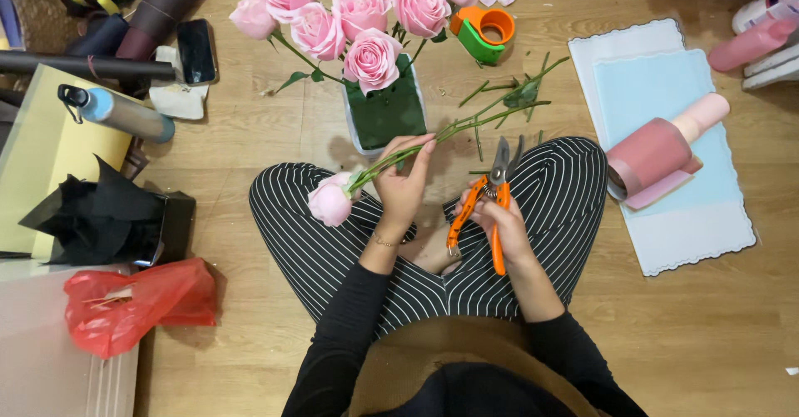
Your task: The person sits on the floor arranging pink roses into a green floral foam block. They use orange pruning shears to trim the stems of the roses before inserting them into the foam to create a bouquet.
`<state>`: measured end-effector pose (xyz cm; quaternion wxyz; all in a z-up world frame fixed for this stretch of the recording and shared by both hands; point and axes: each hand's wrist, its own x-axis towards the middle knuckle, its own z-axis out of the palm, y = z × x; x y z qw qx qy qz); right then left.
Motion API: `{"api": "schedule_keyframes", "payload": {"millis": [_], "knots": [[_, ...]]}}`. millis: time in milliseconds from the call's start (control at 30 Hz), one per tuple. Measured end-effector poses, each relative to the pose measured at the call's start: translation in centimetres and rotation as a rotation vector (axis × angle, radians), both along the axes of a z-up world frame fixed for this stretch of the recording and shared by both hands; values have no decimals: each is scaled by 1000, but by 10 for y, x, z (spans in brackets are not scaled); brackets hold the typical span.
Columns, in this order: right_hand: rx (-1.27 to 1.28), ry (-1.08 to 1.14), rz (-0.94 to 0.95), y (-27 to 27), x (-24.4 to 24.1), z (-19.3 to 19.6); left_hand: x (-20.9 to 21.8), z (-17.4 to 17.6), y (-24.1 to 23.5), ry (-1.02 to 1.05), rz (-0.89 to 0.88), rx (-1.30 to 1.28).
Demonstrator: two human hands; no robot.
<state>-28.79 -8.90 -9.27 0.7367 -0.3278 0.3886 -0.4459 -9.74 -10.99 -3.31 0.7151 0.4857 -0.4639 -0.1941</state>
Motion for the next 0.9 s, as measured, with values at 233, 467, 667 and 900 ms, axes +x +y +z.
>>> {"api": "schedule_keyframes", "payload": {"millis": [233, 467, 667, 900], "knots": [[-40, 75, 119, 3, 16, 3, 4, 18, -7, -218, 32, 47], [-35, 134, 102, 1, 13, 4, 2, 22, -13, -282, 41, 111], [-5, 155, 110, 0, 13, 4, 3, -11, -19, -254, 82, 136], [-32, 195, 135, 1, 17, 0, 9, 5, -20, 198, -3, 132]]}}
